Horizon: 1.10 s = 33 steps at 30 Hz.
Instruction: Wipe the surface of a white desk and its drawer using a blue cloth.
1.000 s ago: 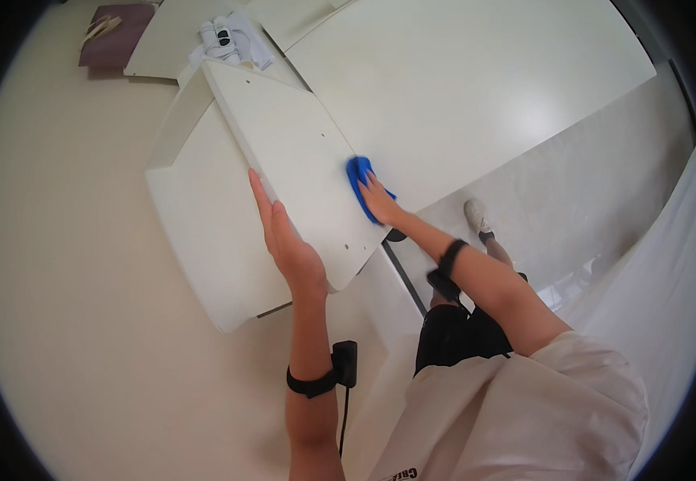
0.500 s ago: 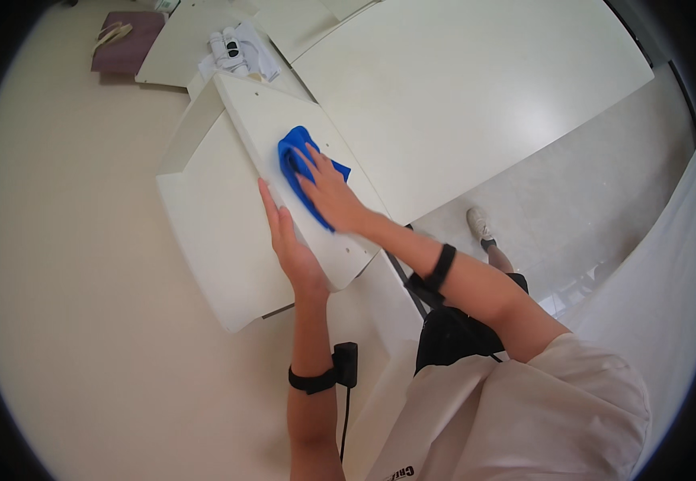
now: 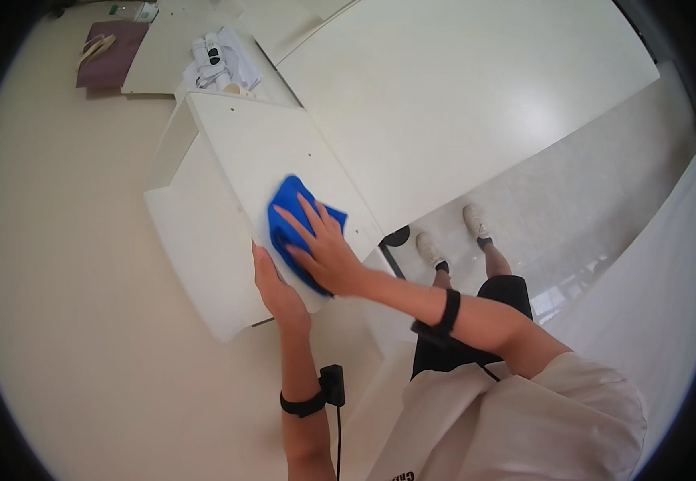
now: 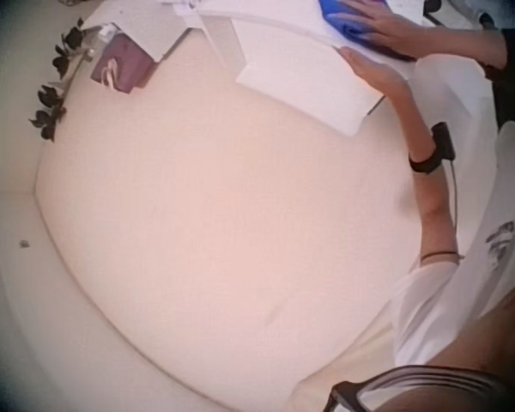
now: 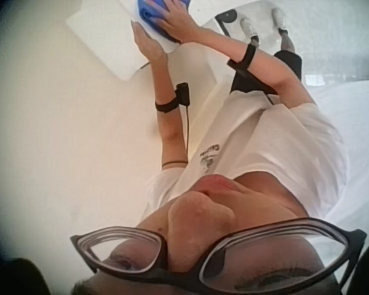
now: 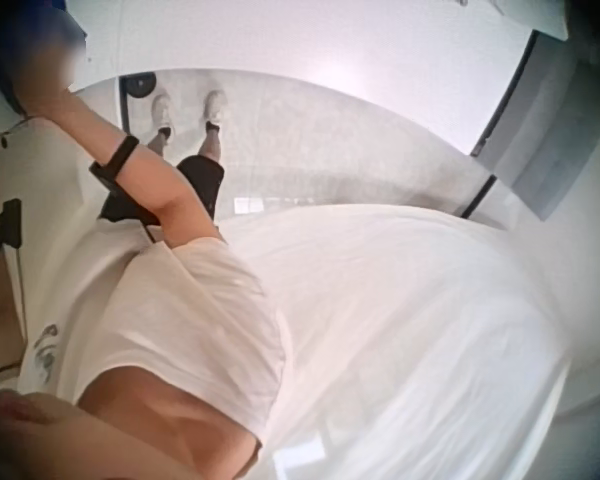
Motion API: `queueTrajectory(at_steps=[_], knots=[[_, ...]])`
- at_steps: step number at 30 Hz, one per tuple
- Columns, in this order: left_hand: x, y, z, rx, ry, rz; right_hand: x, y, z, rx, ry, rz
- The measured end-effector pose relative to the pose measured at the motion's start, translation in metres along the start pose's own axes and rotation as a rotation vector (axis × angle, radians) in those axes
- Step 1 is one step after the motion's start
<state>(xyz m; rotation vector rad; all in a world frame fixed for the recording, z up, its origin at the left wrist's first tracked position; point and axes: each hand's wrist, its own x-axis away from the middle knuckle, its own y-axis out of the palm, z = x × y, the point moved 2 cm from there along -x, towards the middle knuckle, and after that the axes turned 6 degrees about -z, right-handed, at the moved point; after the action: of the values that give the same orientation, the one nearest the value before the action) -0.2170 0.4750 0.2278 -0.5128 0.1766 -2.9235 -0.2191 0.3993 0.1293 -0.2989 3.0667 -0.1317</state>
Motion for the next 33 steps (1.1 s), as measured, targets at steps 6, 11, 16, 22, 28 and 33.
queueTrajectory(at_steps=[6,11,16,22,28,33], knots=[[0.004,-0.004,0.002,-0.151,0.016,0.044,-0.072,0.026,0.148,0.101,0.199,0.053],[0.002,0.003,0.004,-0.2,0.063,0.082,0.023,0.04,0.149,0.212,0.312,-0.024],[0.004,-0.006,-0.001,-0.14,0.041,0.062,0.06,0.018,0.003,0.003,0.094,-0.048],[-0.002,-0.019,-0.009,-0.111,0.03,0.042,-0.041,0.034,0.073,-0.007,0.076,0.095],[0.003,-0.014,-0.006,-0.119,0.079,-0.001,0.005,0.05,0.196,0.161,0.296,-0.035],[-0.009,-0.02,-0.004,-0.135,0.049,0.086,0.043,0.028,0.067,-0.007,0.171,0.02]])
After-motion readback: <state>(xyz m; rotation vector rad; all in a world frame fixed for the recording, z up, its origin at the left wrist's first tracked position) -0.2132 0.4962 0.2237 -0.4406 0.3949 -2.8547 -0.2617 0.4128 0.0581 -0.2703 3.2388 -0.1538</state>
